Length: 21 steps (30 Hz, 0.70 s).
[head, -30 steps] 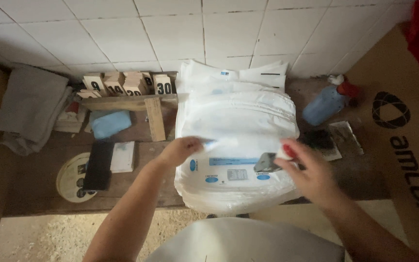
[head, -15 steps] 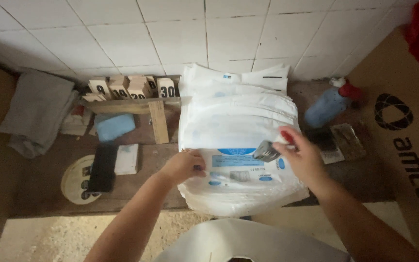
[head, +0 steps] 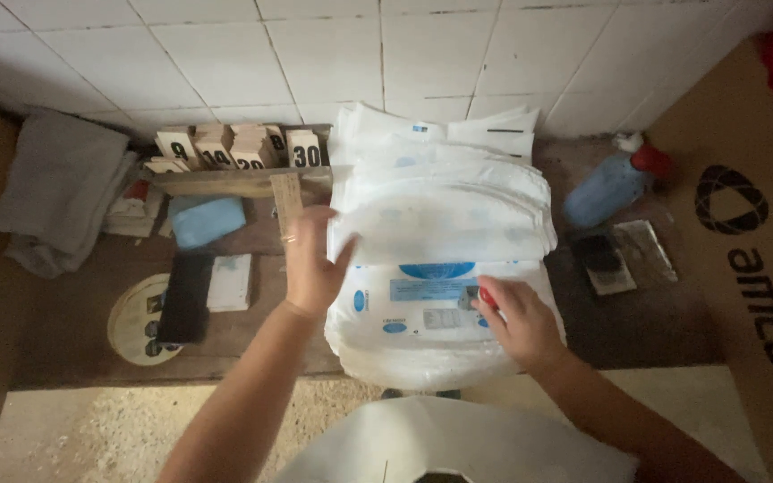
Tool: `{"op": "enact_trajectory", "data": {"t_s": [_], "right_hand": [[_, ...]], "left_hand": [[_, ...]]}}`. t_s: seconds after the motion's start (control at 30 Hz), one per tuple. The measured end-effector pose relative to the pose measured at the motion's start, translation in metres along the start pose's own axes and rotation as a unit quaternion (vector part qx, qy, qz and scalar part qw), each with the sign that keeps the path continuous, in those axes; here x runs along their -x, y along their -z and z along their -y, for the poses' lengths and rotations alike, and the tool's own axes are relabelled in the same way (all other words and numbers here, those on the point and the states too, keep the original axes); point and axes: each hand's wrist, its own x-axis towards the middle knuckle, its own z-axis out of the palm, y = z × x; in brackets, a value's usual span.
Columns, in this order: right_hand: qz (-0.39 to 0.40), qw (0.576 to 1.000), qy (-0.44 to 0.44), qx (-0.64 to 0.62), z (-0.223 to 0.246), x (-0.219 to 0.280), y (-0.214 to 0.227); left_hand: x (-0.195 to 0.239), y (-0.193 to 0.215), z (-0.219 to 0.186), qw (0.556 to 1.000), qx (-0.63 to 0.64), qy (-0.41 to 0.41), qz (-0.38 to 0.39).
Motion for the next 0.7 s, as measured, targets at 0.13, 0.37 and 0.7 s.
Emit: {"op": "enact_trajectory", "data": {"t_s": [0.13, 0.37, 0.7], "right_hand": [[0.069, 0.993, -0.071, -0.071, 0.025, -0.046, 0.038], [-0.042, 0.965, -0.181, -0.184, 0.029, -0.043, 0.097], [-0.03, 0.998, 0.049, -0.001, -0.008, 0.007, -0.002]], "left_hand": [[-0.005, 0.028, -0.039, 0.867, -0.004, 0.146, 0.476], [0.041, -0.018, 0.03, 0.861, 0.028, 0.098, 0.499], [0.029, -0.031, 0.039, 0.854, 0.205, 0.396, 0.269]]}}
